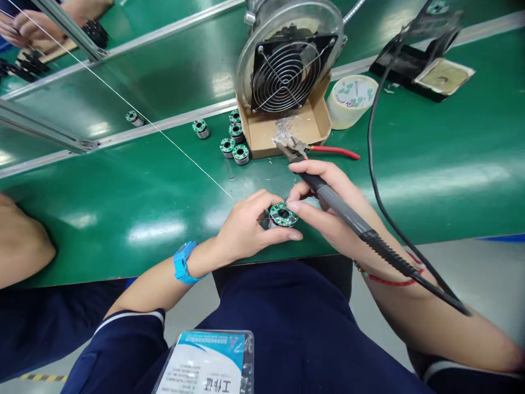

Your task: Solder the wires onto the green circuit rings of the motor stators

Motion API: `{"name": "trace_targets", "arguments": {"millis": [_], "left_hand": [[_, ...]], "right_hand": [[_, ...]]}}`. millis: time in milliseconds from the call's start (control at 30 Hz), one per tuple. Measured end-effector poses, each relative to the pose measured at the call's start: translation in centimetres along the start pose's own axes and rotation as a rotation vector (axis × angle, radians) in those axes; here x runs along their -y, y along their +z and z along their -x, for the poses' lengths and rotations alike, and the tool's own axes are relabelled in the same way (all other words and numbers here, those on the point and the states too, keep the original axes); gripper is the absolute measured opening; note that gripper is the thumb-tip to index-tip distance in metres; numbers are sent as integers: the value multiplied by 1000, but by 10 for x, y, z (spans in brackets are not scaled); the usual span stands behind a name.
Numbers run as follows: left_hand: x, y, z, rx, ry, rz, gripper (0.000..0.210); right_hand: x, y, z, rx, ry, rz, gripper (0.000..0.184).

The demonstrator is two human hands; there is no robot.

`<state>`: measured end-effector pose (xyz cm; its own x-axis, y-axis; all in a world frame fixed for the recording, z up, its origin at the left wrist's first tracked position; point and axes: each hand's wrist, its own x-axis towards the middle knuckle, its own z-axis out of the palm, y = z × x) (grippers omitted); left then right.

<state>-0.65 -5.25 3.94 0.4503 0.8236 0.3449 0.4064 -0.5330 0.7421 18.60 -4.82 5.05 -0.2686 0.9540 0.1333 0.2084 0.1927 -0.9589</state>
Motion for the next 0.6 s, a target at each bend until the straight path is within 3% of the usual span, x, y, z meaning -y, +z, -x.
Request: {"name": "trace_targets", "arguments": {"millis": [167, 367, 467, 600], "left_hand": [[-3, 3, 2, -44, 52, 6, 51], [-2, 4, 4, -56, 75, -31, 51], [1, 6, 1, 0, -5, -130, 44], [8, 9, -10, 142, -227, -403, 22]], "right_hand": [[7, 0, 2, 29, -5, 11, 45], [6, 4, 3, 36, -115, 64, 32], [-6, 9, 4, -21, -138, 66, 36], [-23, 18, 4, -85, -68, 256, 61]]}}
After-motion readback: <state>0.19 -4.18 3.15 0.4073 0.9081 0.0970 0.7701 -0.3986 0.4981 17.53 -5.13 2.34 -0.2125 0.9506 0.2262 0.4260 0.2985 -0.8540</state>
